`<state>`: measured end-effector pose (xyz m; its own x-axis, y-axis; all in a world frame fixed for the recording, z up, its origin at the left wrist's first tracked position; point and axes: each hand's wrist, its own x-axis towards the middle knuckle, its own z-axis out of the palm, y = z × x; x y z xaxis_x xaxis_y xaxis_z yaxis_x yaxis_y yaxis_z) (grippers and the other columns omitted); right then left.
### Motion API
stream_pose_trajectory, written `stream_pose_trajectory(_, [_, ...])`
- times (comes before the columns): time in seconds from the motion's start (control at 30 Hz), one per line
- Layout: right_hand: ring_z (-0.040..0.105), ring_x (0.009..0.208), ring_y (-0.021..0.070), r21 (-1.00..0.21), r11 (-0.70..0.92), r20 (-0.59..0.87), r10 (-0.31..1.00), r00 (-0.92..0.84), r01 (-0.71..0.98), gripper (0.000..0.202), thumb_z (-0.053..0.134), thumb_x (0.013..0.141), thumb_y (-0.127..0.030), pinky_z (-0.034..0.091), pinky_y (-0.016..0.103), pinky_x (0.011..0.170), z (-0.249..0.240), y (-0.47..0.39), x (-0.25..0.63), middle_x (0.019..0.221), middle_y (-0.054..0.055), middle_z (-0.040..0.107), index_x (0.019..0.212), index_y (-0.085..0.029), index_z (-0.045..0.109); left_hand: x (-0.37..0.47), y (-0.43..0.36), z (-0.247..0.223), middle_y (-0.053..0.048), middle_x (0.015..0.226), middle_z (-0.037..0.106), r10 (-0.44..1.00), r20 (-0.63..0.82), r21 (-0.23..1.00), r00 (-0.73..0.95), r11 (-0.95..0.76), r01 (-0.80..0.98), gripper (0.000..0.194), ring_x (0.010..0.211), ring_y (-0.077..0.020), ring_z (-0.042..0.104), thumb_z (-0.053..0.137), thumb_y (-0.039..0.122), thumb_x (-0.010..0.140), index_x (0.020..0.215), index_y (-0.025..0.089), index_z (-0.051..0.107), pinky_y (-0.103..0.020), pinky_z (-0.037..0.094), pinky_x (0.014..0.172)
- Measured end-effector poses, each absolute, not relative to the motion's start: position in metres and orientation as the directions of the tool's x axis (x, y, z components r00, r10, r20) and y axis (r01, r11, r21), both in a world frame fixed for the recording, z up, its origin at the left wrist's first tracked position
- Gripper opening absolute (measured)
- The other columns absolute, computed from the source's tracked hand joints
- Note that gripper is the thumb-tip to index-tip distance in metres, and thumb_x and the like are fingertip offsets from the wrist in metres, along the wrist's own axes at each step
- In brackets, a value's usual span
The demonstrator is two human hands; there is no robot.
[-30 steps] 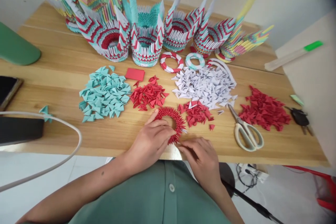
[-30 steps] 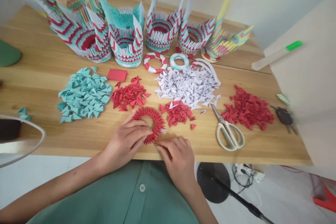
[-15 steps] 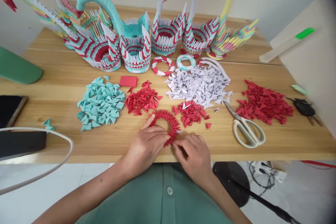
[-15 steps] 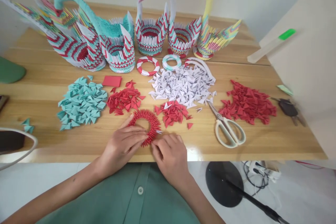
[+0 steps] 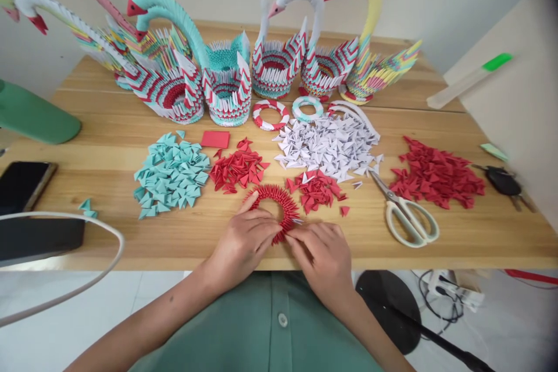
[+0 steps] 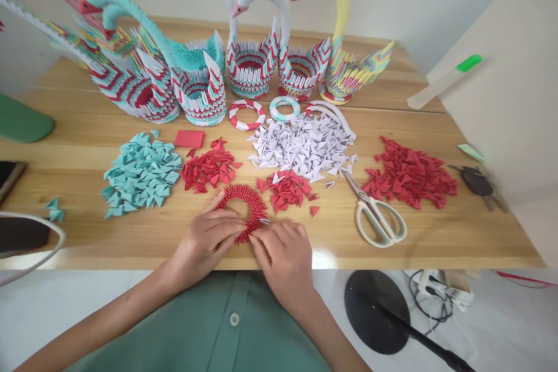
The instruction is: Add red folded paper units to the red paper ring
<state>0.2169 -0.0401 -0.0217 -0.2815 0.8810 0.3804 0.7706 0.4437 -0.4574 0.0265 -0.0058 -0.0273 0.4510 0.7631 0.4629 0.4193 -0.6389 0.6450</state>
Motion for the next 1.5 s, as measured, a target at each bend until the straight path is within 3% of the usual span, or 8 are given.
stream_pose_trajectory(0.2, [0.056, 0.070, 0.0157, -0.458, 0.428, 0.376, 0.887, -0.266, 0.779, 0.010, 0.061, 0.094, -0.021, 0.035, 0.033, 0.072, -0.021, -0.051, 0.227, 0.072, 0.000, 0.067, 0.085, -0.021, 0.064, 0.026, -0.007, -0.028, -0.002, 0.086, 0.075, 0.769, 0.445, 0.641, 0.460, -0.632, 0.436, 0.018, 0.085, -0.0153, 0.068, 0.054, 0.006, 0.093, 0.092, 0.017, 0.068, -0.054, 0.025, 0.121])
stream_pose_trajectory(0.73, [0.059, 0.076, 0.0174, -0.438, 0.455, 0.337, 0.883, -0.327, 0.776, 0.012, 0.057, 0.096, -0.021, 0.036, 0.034, 0.073, -0.034, -0.046, 0.225, 0.077, 0.002, 0.067, 0.088, -0.021, 0.065, 0.027, -0.006, -0.025, -0.002, 0.083, 0.076, 0.762, 0.468, 0.637, 0.446, -0.641, 0.427, 0.020, 0.081, -0.0149, 0.070, 0.055, 0.002, 0.088, 0.089, 0.017, 0.068, -0.052, 0.031, 0.119])
stream_pose_trajectory(0.9, [0.059, 0.076, 0.0174, -0.449, 0.464, 0.352, 0.877, -0.327, 0.763, 0.012, 0.057, 0.096, -0.020, 0.036, 0.034, 0.072, -0.035, -0.044, 0.224, 0.078, 0.002, 0.067, 0.087, -0.020, 0.065, 0.028, -0.005, -0.023, -0.002, 0.081, 0.075, 0.755, 0.474, 0.625, 0.453, -0.651, 0.431, 0.021, 0.078, -0.0143, 0.070, 0.055, 0.002, 0.087, 0.087, 0.017, 0.069, -0.048, 0.039, 0.114])
stream_pose_trajectory(1.1, [0.058, 0.077, 0.0169, -0.487, 0.463, 0.330, 0.883, -0.334, 0.741, 0.013, 0.055, 0.098, -0.027, 0.038, 0.033, 0.072, -0.026, -0.049, 0.225, 0.081, 0.003, 0.068, 0.094, -0.021, 0.067, 0.028, -0.005, -0.024, -0.003, 0.084, 0.074, 0.753, 0.465, 0.630, 0.466, -0.651, 0.424, 0.019, 0.080, -0.0140, 0.069, 0.054, 0.005, 0.091, 0.088, 0.017, 0.068, -0.051, 0.034, 0.117])
stream_pose_trajectory(1.23, [0.060, 0.075, 0.0174, -0.512, 0.427, 0.391, 0.889, -0.240, 0.746, 0.017, 0.051, 0.099, -0.028, 0.043, 0.033, 0.070, -0.023, -0.053, 0.249, 0.080, 0.003, 0.069, 0.103, -0.020, 0.066, 0.028, -0.006, -0.027, -0.003, 0.086, 0.074, 0.718, 0.492, 0.604, 0.492, -0.689, 0.401, 0.015, 0.082, -0.0144, 0.068, 0.055, 0.006, 0.092, 0.091, 0.016, 0.067, -0.051, 0.033, 0.117])
stream_pose_trajectory(1.33, [0.064, 0.082, 0.0191, -0.504, 0.282, 0.423, 0.905, -0.051, 0.816, 0.018, 0.050, 0.098, -0.024, 0.048, 0.034, 0.074, -0.023, -0.047, 0.279, 0.088, 0.006, 0.071, 0.102, -0.021, 0.067, 0.029, -0.007, -0.026, -0.002, 0.085, 0.073, 0.724, 0.477, 0.612, 0.498, -0.680, 0.403, 0.016, 0.082, -0.0139, 0.067, 0.054, 0.006, 0.092, 0.092, 0.017, 0.066, -0.052, 0.030, 0.119])
stream_pose_trajectory(1.5, [0.063, 0.093, 0.0242, -0.444, 0.145, 0.350, 0.936, 0.023, 0.884, 0.020, 0.054, 0.097, -0.034, 0.049, 0.039, 0.082, -0.026, -0.026, 0.308, 0.098, 0.008, 0.070, 0.108, -0.022, 0.066, 0.031, -0.008, -0.025, -0.003, 0.087, 0.074, 0.724, 0.480, 0.587, 0.495, -0.684, 0.433, 0.011, 0.085, -0.0163, 0.067, 0.058, 0.014, 0.092, 0.095, 0.018, 0.068, -0.054, 0.029, 0.119])
